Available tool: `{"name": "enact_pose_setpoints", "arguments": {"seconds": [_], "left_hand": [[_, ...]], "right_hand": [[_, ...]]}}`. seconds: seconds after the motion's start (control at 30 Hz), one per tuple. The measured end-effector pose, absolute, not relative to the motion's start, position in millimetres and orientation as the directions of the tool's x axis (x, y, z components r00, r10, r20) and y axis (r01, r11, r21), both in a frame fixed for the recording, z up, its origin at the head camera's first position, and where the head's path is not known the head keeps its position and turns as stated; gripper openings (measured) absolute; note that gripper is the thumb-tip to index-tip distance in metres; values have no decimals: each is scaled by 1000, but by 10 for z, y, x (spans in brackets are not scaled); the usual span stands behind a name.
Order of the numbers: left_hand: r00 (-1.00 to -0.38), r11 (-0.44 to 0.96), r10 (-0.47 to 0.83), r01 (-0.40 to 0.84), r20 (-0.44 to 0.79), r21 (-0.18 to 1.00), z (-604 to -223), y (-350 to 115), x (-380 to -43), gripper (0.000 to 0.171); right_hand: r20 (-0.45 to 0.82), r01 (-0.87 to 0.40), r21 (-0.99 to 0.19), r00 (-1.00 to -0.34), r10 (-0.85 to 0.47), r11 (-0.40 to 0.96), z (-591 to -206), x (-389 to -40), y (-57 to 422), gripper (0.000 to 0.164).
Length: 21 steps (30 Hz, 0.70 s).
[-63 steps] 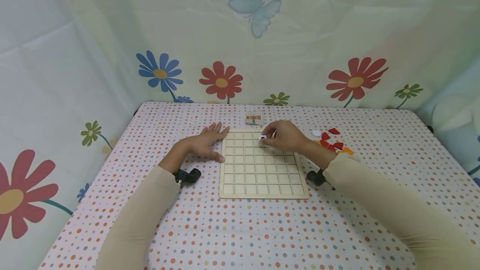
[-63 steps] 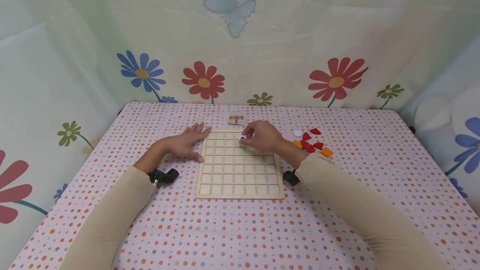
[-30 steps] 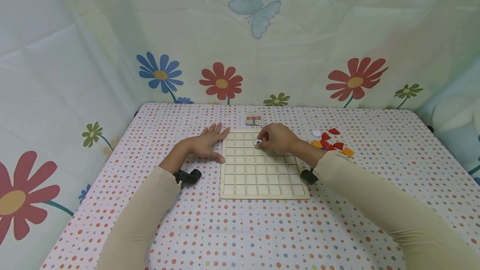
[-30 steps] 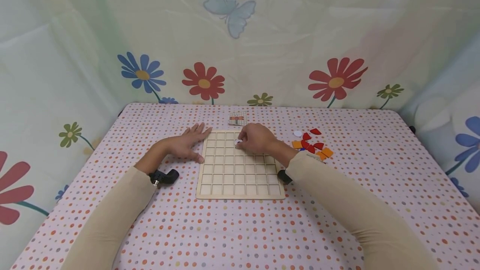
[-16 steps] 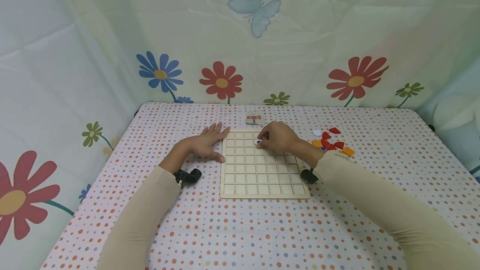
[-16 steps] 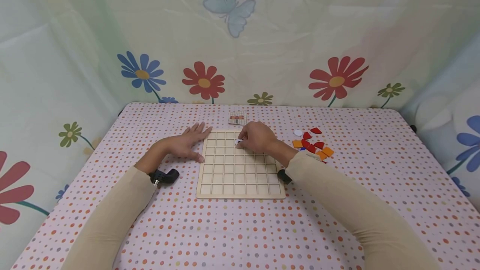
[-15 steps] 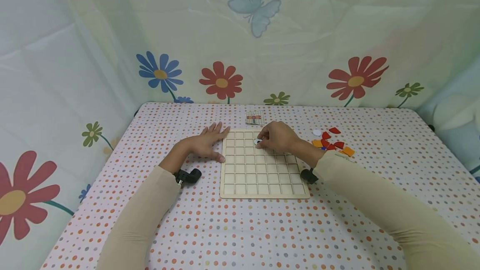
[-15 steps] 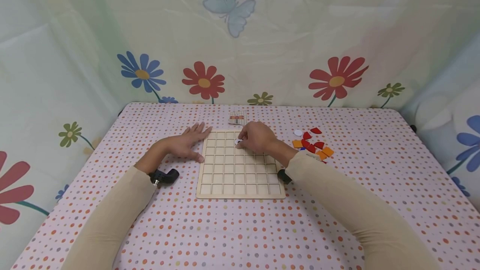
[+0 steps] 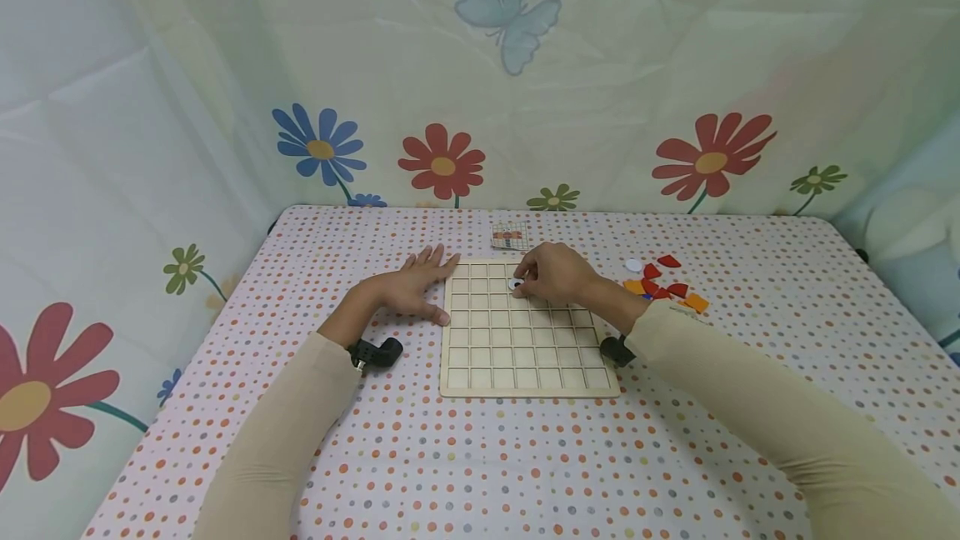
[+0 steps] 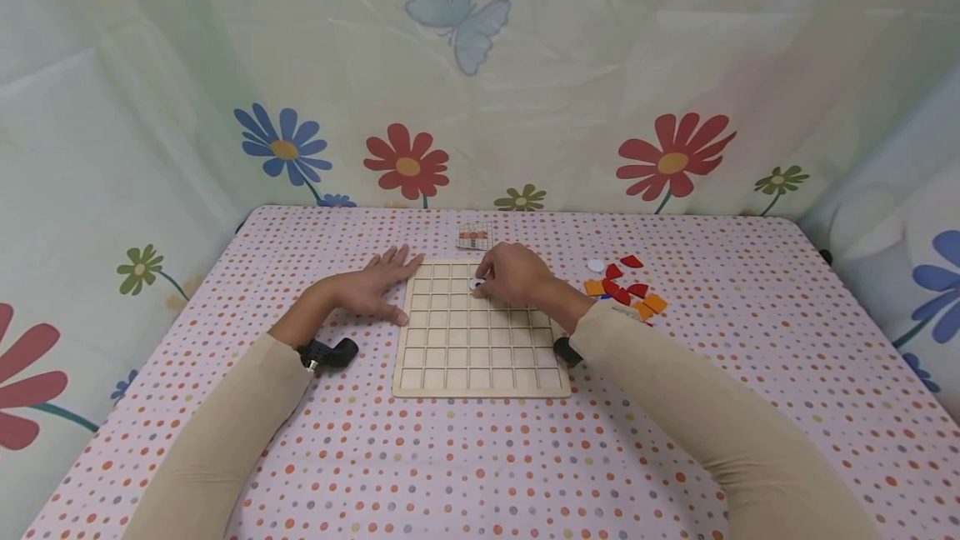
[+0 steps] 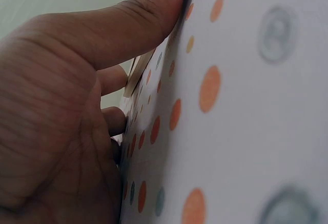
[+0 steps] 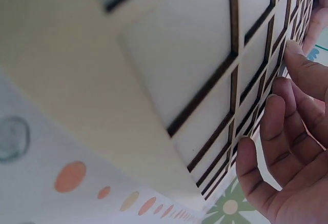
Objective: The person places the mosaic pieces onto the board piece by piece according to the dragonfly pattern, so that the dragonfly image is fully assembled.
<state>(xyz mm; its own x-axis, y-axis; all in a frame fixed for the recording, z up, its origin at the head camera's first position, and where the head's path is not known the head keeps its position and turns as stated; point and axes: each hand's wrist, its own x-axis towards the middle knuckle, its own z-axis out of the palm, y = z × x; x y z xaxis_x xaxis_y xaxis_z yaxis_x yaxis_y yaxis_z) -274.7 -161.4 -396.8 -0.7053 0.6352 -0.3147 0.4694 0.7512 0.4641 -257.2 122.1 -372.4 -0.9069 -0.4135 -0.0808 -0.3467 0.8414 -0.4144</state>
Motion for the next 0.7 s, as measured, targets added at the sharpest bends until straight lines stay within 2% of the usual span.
{"name": "enact_pose_setpoints", "arguments": {"seconds": [0.23, 0.43, 0.7], "left_hand": [[-706, 751, 635, 468, -314, 466, -3982, -1603, -2749, 109], [-706, 753, 634, 468, -316, 463, -3978, -1602, -2748, 109], [-708, 761, 627, 468, -324, 450, -3962, -1606, -2740, 109]], "right_hand": [[-88, -363, -413, -897, -433, 835, -3712, -2550, 1275, 31], [-105, -319, -463, -907, -408, 827, -3630, -2512, 1440, 41], [-56, -253, -490, -946, -320, 834, -3497, -2518, 1889, 35]]}}
